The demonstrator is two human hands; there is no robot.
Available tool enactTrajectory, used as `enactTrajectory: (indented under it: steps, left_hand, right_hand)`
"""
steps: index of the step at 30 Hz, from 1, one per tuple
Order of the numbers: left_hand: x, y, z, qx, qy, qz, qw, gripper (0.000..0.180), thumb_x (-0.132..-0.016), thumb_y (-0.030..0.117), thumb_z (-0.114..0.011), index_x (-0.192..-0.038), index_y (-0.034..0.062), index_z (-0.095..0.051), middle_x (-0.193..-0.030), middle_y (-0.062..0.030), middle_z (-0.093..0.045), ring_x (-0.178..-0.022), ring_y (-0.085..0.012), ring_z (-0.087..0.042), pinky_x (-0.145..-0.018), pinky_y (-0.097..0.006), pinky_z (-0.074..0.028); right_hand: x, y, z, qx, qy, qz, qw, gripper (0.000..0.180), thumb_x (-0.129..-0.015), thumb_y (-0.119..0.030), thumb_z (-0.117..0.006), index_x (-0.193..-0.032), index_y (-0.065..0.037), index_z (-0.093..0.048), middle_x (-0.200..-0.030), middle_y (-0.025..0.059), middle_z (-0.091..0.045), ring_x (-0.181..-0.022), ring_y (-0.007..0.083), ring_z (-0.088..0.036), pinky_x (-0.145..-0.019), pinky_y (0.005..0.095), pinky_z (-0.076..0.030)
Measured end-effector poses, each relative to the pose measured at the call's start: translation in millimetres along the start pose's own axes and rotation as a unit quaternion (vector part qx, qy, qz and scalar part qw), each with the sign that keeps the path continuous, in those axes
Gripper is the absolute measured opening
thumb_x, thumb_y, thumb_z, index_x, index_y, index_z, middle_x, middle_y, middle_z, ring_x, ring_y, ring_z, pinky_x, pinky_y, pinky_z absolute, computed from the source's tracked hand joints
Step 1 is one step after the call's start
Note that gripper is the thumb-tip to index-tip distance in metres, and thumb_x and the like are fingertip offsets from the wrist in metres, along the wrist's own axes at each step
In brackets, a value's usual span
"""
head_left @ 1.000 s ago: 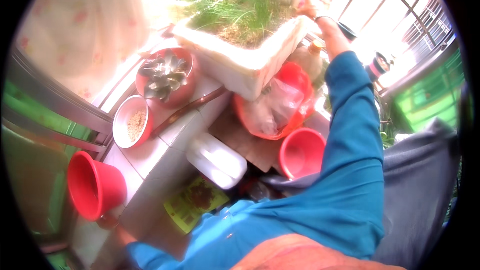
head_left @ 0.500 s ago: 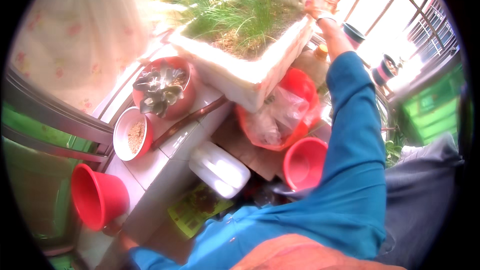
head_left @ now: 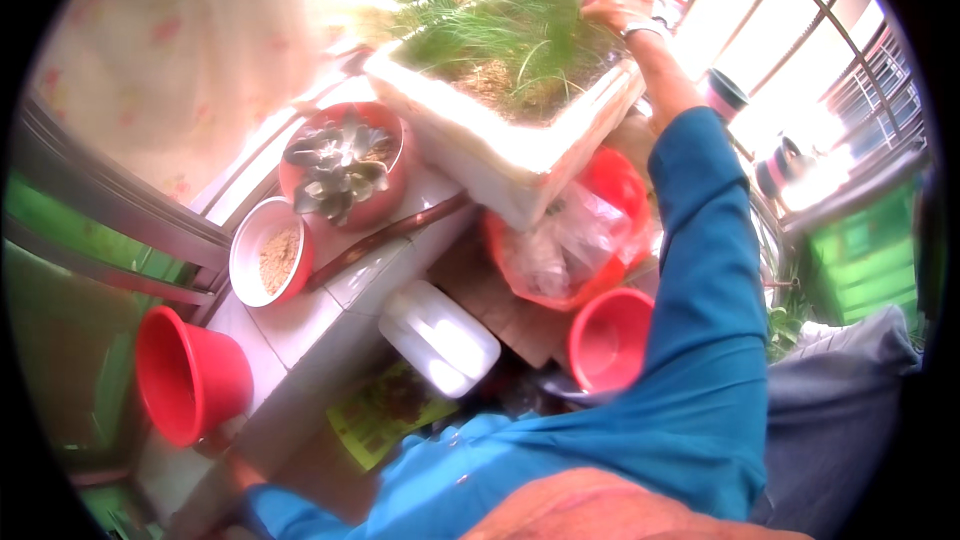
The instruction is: The person waters several potted plants on a balcony ledge using a red bucket and a small metal cup. They scoop water from the bucket and pour it into the soil of various plants, including grass-like plants and a succulent, while moving along the ledge.
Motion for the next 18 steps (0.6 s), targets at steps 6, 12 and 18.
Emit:
enactTrajectory:
  steps: [6,12,18]
  left_hand:
    - [0.8,2.3,-7.2,0.007,0.000,-0.001,1.000,0.050,-0.094,0.040,-0.059,-0.114,-0.0050,-0.063,-0.111,-0.0211,-0.068,-0.101,-0.0338,-0.065,-0.085,-0.045,-0.050]
    - [2.1,-4.0,0.7,0.004,0.010,0.007,1.000,0.050,-0.093,0.040,-0.060,-0.114,-0.0050,-0.064,-0.111,-0.0208,-0.068,-0.101,-0.0333,-0.065,-0.085,-0.045,-0.050]
    - [1.3,-10.4,3.5,0.000,0.009,0.001,1.000,0.049,-0.092,0.039,-0.062,-0.114,-0.0050,-0.065,-0.111,-0.0205,-0.069,-0.101,-0.0328,-0.065,-0.085,-0.045,-0.050]
  right_hand:
    - [-34.2,-13.0,-41.0,0.087,0.084,0.046,0.992,0.046,-0.095,-0.006,-0.044,-0.140,-0.015,-0.044,-0.124,0.0131,-0.056,-0.120,0.0281,-0.052,-0.108,0.0546,-0.028]
    - [-51.0,-25.0,-56.5,0.176,0.095,0.042,0.979,0.050,-0.093,-0.005,-0.047,-0.141,-0.020,-0.043,-0.121,0.0123,-0.057,-0.118,0.0278,-0.054,-0.103,0.0565,-0.029]
    - [-31.9,-35.8,-43.9,0.078,0.067,0.061,0.993,0.057,-0.089,-0.029,-0.061,-0.143,-0.024,-0.044,-0.124,0.0136,-0.057,-0.117,0.0274,-0.053,-0.104,0.0517,-0.029]
Point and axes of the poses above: each hand's wrist, its own x-axis away from the middle knuckle, its own z-axis out of the back of the hand, y = z × x, the point moved 4 cm from there along -x, towards the middle knuckle
